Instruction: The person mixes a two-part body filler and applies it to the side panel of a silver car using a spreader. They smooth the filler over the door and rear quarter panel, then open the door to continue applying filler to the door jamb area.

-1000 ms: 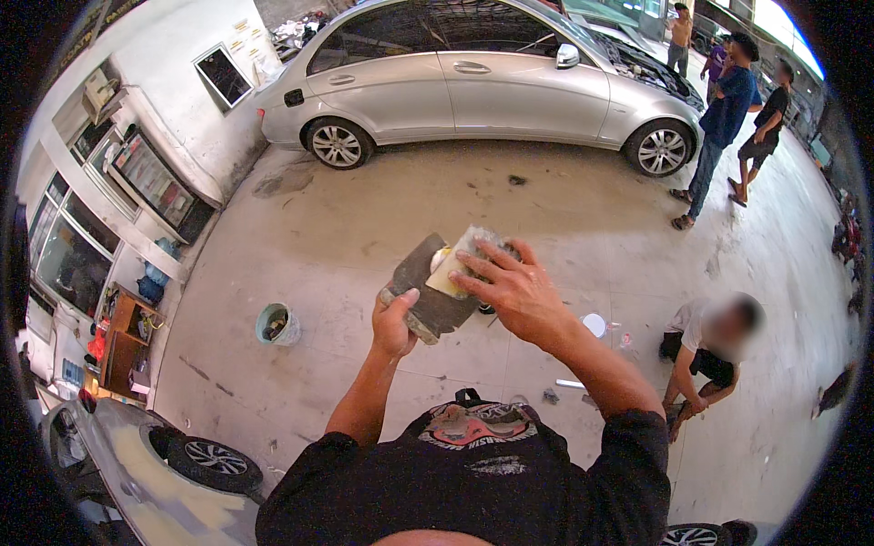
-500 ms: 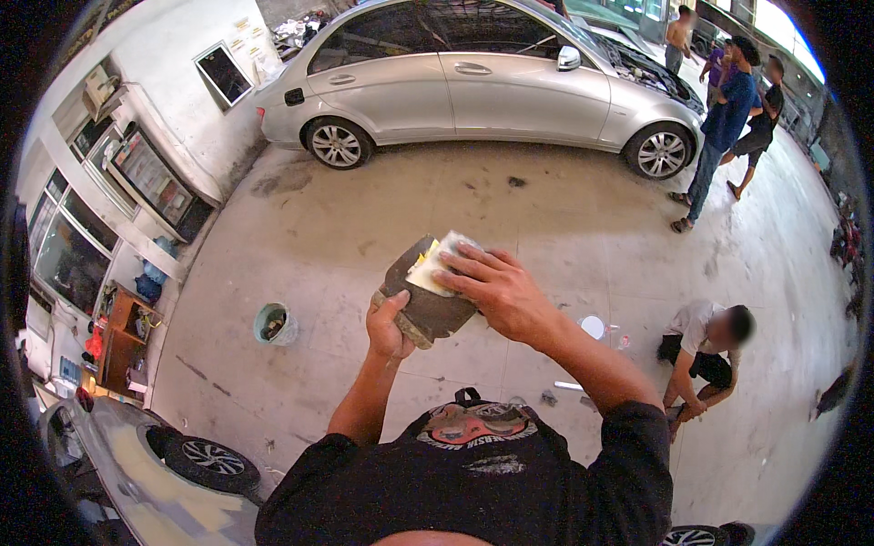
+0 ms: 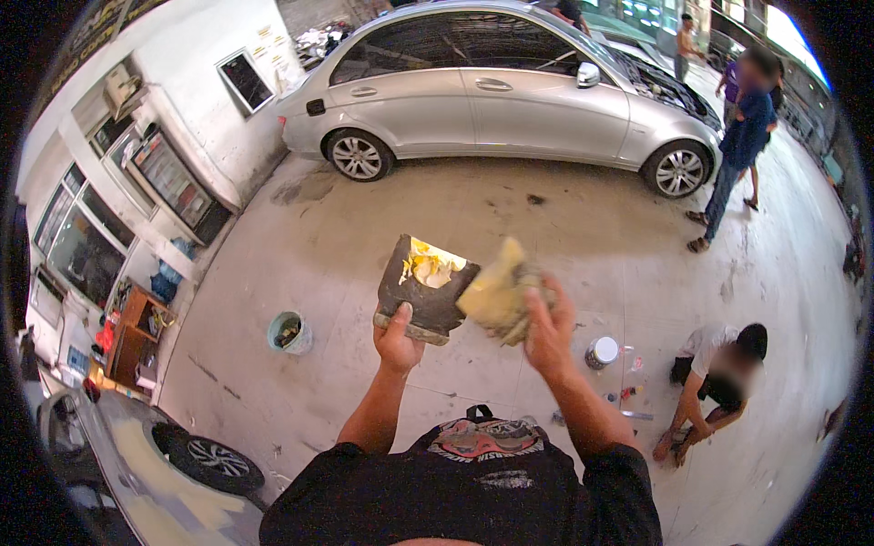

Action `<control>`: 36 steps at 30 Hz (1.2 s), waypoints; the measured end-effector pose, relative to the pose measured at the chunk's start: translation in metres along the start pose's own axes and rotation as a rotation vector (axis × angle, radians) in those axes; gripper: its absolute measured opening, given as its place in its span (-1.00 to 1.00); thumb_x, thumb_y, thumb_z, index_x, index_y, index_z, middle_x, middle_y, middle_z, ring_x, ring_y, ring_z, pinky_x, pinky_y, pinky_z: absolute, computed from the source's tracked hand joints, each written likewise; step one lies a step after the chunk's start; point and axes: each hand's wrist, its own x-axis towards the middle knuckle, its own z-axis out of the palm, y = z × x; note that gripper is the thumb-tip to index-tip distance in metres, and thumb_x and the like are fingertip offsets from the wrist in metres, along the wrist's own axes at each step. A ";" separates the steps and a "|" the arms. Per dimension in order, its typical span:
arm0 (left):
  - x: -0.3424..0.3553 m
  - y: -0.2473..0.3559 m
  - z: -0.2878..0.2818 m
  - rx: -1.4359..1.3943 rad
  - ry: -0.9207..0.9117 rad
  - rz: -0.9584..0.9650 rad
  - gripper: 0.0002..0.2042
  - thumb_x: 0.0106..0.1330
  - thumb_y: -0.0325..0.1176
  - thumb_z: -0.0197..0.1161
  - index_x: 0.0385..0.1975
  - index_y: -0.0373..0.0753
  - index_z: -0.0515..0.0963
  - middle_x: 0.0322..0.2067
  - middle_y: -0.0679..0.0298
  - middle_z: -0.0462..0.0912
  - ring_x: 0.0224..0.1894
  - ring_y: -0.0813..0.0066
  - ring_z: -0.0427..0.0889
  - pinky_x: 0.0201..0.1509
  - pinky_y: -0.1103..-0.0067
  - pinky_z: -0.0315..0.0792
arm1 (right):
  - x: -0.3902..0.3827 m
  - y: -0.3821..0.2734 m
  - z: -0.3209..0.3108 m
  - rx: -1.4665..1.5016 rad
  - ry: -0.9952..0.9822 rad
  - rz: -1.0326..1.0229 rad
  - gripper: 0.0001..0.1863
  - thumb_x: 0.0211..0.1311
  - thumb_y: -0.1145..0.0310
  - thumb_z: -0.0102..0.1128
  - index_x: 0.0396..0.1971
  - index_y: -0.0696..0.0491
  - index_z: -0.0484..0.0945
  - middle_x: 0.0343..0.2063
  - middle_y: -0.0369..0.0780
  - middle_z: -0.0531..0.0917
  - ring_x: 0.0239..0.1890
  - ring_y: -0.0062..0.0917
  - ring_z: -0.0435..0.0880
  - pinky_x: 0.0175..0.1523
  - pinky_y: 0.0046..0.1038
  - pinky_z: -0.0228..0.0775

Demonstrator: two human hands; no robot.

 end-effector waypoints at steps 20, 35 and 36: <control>-0.001 -0.007 -0.007 0.031 0.053 -0.381 -0.66 0.16 -0.54 -0.02 -0.02 -0.42 0.36 -0.17 0.09 0.55 -0.17 0.31 0.59 -0.06 0.44 0.50 | 0.027 -0.027 0.011 -1.589 -0.818 -0.801 -0.49 -0.08 0.58 0.06 -0.06 -0.18 0.50 0.07 -0.32 0.48 0.21 -0.40 0.33 0.19 -0.18 0.10; -0.003 0.005 0.007 -0.157 -0.043 -0.289 -0.64 0.15 -0.54 -0.03 -0.01 -0.44 0.33 -0.12 0.04 0.52 -0.10 0.26 0.57 0.02 0.38 0.46 | 0.025 -0.015 0.026 -1.273 -0.811 -0.571 -0.42 0.01 0.53 0.07 0.13 -0.11 0.34 0.21 -0.13 0.28 0.24 -0.24 0.26 0.24 -0.23 0.13; -0.003 0.005 0.004 -0.117 -0.073 -0.261 -0.64 0.15 -0.54 -0.02 -0.01 -0.44 0.34 -0.13 0.04 0.53 -0.10 0.25 0.57 0.03 0.36 0.46 | 0.025 -0.020 0.022 -1.314 -0.845 -0.533 -0.42 0.06 0.49 0.08 0.16 -0.12 0.30 0.22 -0.08 0.25 0.25 -0.22 0.23 0.27 -0.25 0.12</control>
